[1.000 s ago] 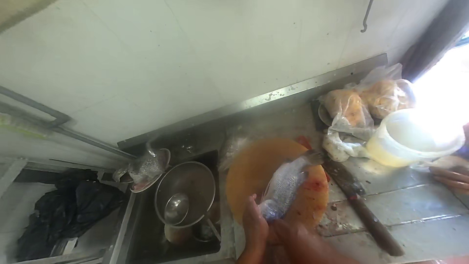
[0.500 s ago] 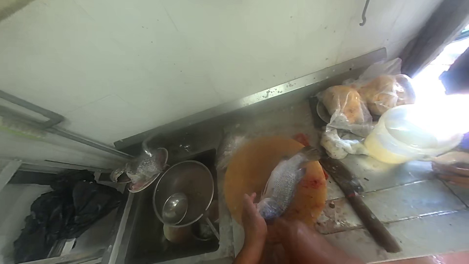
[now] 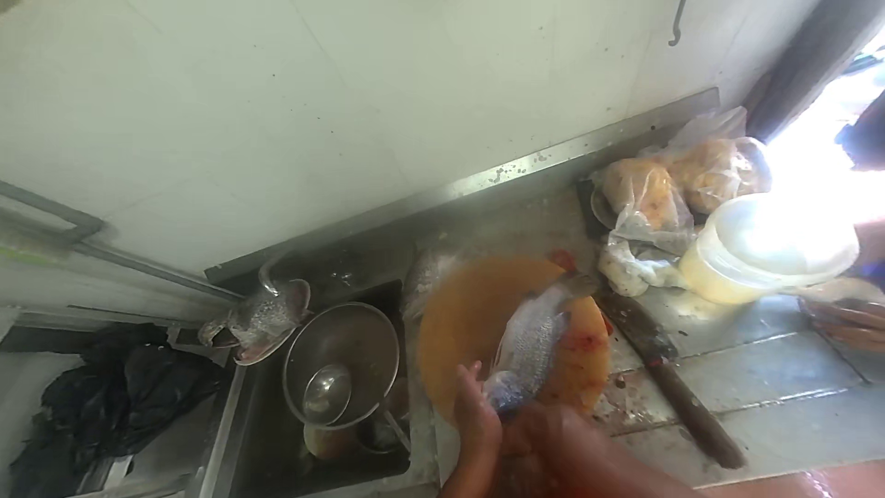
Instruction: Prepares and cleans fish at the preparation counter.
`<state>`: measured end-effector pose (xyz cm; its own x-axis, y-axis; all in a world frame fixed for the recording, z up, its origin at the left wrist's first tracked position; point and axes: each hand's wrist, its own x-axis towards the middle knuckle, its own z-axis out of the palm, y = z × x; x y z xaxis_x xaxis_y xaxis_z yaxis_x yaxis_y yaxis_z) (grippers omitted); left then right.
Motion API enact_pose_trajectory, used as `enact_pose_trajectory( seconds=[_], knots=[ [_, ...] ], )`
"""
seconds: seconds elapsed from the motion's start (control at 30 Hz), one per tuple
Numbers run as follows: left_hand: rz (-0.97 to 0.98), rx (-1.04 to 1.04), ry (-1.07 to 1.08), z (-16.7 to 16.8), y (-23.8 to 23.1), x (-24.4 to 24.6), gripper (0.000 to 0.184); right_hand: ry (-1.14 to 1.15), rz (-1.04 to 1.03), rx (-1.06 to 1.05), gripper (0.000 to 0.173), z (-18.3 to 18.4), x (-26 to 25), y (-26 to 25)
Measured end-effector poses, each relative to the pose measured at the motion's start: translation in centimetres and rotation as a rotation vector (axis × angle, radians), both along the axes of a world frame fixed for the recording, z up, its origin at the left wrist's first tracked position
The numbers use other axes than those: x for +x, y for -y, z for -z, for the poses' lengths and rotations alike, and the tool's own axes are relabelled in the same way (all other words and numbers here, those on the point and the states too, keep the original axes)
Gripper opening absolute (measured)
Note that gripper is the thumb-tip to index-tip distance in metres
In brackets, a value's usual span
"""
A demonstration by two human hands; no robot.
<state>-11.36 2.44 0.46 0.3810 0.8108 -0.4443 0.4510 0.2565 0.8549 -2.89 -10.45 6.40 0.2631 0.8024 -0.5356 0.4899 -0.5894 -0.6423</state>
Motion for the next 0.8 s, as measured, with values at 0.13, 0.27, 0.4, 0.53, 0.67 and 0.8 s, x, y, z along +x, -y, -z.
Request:
enact_pose_trajectory(
  seconds=[0.13, 0.27, 0.4, 0.53, 0.67, 0.8],
  knots=[
    [-0.005, 0.063, 0.026, 0.1, 0.0, 0.3, 0.080, 0.054, -0.045, -0.078, 0.027, 0.5, 0.4, -0.5],
    [0.067, 0.089, 0.096, 1.1, -1.4, -0.3, 0.078, 0.065, 0.009, -0.022, 0.027, 1.8, 1.5, -0.1],
    [0.111, 0.034, 0.135, 1.3, -3.0, -0.2, 0.079, 0.112, -0.020, 0.022, 0.029, 2.8, 1.4, 0.1],
    [0.120, -0.005, 0.135, 1.3, -3.2, -0.3, 0.082, 0.126, 0.008, -0.028, 0.026, 3.2, 2.0, 0.3],
    [0.066, -0.046, 0.088, 0.7, -3.6, 0.0, 0.084, 0.119, 0.051, 0.012, 0.027, 3.6, 1.6, 0.8],
    [-0.004, -0.057, 0.027, 0.0, -2.4, 0.7, 0.081, 0.089, 0.098, 0.012, 0.027, 3.2, 0.7, 1.0]
  ],
)
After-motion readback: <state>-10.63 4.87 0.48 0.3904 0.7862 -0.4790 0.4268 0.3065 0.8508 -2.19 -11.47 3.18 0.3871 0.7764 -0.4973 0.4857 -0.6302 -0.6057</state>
